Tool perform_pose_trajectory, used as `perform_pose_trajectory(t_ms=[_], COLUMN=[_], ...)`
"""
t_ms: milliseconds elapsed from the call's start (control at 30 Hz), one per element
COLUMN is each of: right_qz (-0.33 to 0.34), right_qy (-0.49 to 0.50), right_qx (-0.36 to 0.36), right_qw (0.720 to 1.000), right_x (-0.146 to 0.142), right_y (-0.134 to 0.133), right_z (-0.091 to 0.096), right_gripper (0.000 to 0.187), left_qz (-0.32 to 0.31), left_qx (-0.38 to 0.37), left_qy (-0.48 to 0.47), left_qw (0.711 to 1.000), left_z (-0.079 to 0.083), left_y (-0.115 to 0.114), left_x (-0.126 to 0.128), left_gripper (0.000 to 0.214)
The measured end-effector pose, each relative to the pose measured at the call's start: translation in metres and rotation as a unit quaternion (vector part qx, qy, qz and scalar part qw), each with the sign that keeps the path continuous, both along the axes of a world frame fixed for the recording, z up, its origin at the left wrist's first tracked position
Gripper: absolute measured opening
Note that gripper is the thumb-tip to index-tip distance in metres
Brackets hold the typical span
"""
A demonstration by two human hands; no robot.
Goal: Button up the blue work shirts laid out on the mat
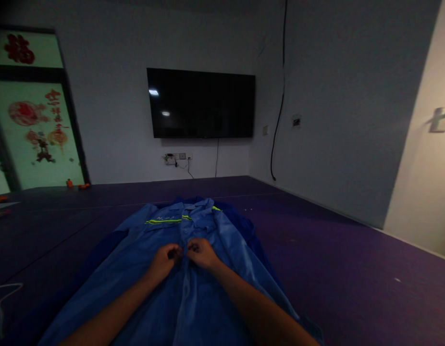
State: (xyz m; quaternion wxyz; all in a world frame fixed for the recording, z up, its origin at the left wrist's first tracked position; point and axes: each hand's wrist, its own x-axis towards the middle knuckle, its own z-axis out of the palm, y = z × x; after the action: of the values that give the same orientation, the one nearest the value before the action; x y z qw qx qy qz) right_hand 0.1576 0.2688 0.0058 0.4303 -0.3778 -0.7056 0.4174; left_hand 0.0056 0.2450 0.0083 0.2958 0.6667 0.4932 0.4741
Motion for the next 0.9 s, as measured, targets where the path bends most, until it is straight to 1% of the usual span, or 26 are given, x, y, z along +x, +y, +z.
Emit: perform_pose_trajectory(t_ms=[200, 500, 733, 800, 900], right_qz=[-0.012, -0.029, 0.01, -0.002, -0.02], right_qy=[-0.019, -0.013, 0.006, 0.005, -0.005], right_qx=[0.023, 0.017, -0.024, -0.02, 0.006], right_qw=[0.999, 0.999, 1.0, 1.0, 1.0], right_x=[0.0, -0.0015, -0.0014, -0.0021, -0.0026], right_y=[0.0024, -0.0005, -0.0006, 0.0003, 0.0027], right_z=[-0.0031, 0.0, 0.0016, 0.0005, -0.0027], right_gripper=[0.009, 0.005, 0.015, 0.013, 0.014], left_qz=[0.005, 0.018, 0.023, 0.02, 0.016], left_qx=[-0.012, -0.018, -0.014, -0.008, -0.002], left_qy=[-0.021, -0.048, -0.048, -0.043, -0.032], left_qw=[1.0, 0.999, 0.998, 0.999, 0.999], left_z=[0.0009, 0.0056, 0.0057, 0.0048, 0.0043], left_y=[0.0009, -0.0017, -0.0025, -0.0021, -0.0017], left_x=[0.0006, -0.0014, -0.0015, -0.0014, -0.001], left_gripper=[0.01, 0.013, 0.014, 0.014, 0.013])
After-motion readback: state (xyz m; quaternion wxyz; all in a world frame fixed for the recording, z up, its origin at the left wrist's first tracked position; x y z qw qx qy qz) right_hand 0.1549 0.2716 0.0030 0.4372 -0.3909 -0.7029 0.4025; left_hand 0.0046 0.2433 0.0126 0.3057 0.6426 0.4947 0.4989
